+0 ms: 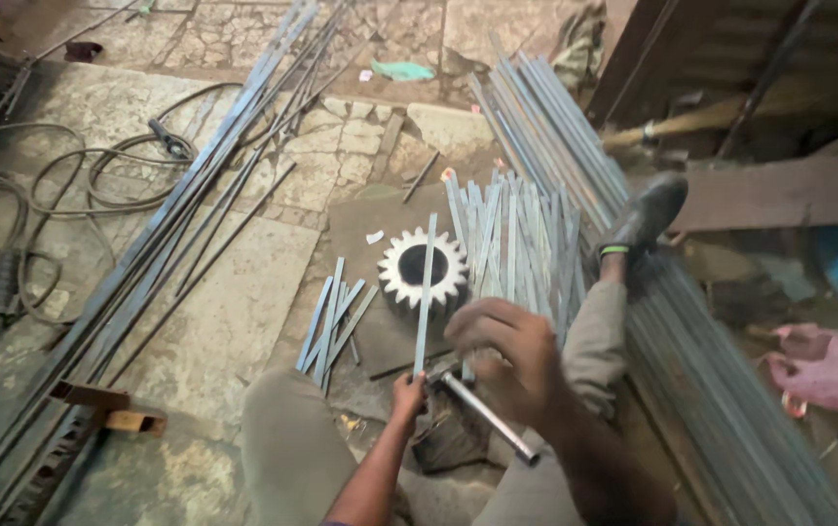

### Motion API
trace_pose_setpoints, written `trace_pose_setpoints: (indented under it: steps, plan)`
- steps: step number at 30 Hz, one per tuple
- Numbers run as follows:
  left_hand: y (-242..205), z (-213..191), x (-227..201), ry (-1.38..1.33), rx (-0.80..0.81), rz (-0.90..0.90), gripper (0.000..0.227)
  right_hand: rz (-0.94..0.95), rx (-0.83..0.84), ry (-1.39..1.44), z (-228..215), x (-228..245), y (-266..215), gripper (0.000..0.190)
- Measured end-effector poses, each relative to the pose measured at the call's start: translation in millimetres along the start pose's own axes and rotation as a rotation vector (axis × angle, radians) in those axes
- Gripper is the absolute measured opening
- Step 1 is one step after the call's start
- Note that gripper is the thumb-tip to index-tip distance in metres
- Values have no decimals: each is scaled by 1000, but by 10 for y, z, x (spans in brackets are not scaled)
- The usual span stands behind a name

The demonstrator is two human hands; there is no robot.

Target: The person sits on the floor and repeatedly hammers thin metal strips against a large gear-shaped metal object. They pick up strips from a pile, strike them with a hammer, and place them aside.

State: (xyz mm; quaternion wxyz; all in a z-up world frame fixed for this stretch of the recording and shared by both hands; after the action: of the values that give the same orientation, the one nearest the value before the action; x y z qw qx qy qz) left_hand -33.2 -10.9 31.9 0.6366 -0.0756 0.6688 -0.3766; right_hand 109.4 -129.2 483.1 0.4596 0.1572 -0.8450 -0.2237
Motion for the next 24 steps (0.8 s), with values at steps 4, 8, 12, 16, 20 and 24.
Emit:
trace_pose_setpoints:
  steps: [4,8,12,16,20,24]
  plan:
    - [67,-27,32,29,20,37,33,-398,150,48,-546,1437,336,23]
    - [53,-71,95,14,34,26,32,-243,447,20,-674,1771,515,22]
    - [80,-51,24,-2,39,34,33,-245,572,43,-831,1871,552,27]
    - [20,-59,118,7,44,6,34,-219,393,-66,-571,1916,514,20]
    - [95,-81,113,23,41,17,37,-150,392,-63,-552,1949,448,18]
    - [118,-71,141,-8,54,1,35,155,344,77,-453,1848,381,12]
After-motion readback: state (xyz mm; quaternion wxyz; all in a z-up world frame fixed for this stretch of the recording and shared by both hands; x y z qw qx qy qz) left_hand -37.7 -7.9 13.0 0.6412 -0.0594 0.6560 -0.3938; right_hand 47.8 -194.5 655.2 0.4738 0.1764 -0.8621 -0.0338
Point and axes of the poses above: each hand's wrist, its own y-axis towards the middle knuckle, its own z-axis out of the palm, x = y × z, the point moved 3 cm from there along y, towards the middle knuckle, and after that the axes turned 8 degrees about x, right-handed, at the moved point
